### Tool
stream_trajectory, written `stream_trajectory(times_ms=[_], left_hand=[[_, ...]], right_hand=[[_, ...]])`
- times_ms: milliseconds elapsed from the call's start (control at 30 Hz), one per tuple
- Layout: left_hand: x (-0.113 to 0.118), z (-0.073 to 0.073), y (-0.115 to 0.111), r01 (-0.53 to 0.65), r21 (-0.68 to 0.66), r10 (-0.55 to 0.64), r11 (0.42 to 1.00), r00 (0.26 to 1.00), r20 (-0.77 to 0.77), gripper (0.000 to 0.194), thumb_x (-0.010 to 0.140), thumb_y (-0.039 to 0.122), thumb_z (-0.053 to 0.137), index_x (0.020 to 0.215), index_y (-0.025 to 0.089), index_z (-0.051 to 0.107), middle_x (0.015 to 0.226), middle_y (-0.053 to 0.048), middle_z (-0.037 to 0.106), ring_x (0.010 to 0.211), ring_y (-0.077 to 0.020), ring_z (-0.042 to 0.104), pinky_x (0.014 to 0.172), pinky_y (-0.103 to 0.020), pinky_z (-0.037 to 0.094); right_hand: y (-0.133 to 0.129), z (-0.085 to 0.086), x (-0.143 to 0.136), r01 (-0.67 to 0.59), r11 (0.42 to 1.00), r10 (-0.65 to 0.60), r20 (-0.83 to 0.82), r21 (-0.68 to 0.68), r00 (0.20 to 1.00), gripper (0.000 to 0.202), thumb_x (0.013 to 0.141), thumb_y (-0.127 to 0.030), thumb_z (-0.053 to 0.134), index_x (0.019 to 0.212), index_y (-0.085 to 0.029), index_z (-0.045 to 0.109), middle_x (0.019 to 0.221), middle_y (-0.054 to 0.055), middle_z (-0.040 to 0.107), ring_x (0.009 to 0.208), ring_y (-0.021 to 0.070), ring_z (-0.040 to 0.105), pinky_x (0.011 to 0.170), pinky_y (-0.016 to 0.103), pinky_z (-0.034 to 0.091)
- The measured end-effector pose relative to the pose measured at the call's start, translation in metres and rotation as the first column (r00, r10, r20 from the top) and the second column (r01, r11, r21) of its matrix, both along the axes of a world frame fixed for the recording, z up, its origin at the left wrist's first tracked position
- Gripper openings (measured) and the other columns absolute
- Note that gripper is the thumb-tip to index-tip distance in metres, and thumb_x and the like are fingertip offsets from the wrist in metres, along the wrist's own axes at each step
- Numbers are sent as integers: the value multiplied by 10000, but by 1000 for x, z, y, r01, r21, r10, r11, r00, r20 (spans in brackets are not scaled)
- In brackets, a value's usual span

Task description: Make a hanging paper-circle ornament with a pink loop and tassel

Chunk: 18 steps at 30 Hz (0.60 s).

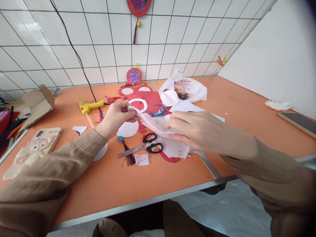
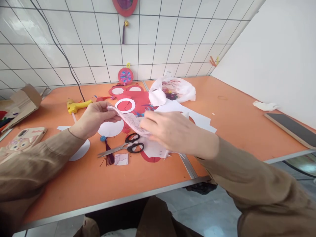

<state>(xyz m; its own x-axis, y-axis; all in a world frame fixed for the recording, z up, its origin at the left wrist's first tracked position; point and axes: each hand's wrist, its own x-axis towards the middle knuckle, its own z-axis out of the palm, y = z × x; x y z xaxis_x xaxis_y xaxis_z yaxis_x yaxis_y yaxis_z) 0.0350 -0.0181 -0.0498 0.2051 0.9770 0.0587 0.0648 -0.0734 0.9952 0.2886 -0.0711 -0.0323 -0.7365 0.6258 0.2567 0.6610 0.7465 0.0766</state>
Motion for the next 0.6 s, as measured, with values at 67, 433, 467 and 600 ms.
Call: stream_trajectory(times_ms=[67, 433, 467, 600], left_hand=[[0, -2, 0, -14, -37, 14, 999, 1000, 23, 71, 725, 149, 681, 770, 110, 642, 726, -44, 721, 655, -141, 704, 654, -257, 560], [-2, -3, 2, -21, -116, 32, 993, 995, 98, 96, 750, 150, 706, 810, 96, 654, 772, -71, 730, 710, -156, 724, 662, -237, 566], [-3, -4, 3, -10, -127, 23, 992, 994, 107, 114, 746, 157, 713, 824, 94, 658, 789, -79, 735, 723, -161, 728, 662, -236, 567], [-5, -8, 6, 5, -169, 16, 986, 992, 125, 176, 721, 177, 742, 845, 82, 661, 799, -105, 743, 720, -165, 728, 648, -228, 569]], right_hand=[[-7, -8, 8, -147, 986, 155, 108, -84, 982, 157, 887, -207, 550, 738, -202, 497, 697, 12, 545, 528, 120, 387, 470, 312, 191], [39, 14, 18, 49, 680, -173, -96, -731, 980, 171, 896, -211, 507, 741, -182, 571, 618, -2, 614, 536, 100, 539, 537, 244, 383], [46, 20, 21, 90, 660, -270, -124, -746, 955, 150, 894, -234, 516, 762, -183, 567, 568, -13, 592, 494, 96, 523, 518, 240, 381], [66, 34, 26, 90, 625, -423, -240, -775, 874, 118, 863, -252, 572, 773, -179, 550, 445, -50, 489, 443, 80, 459, 489, 221, 349]])
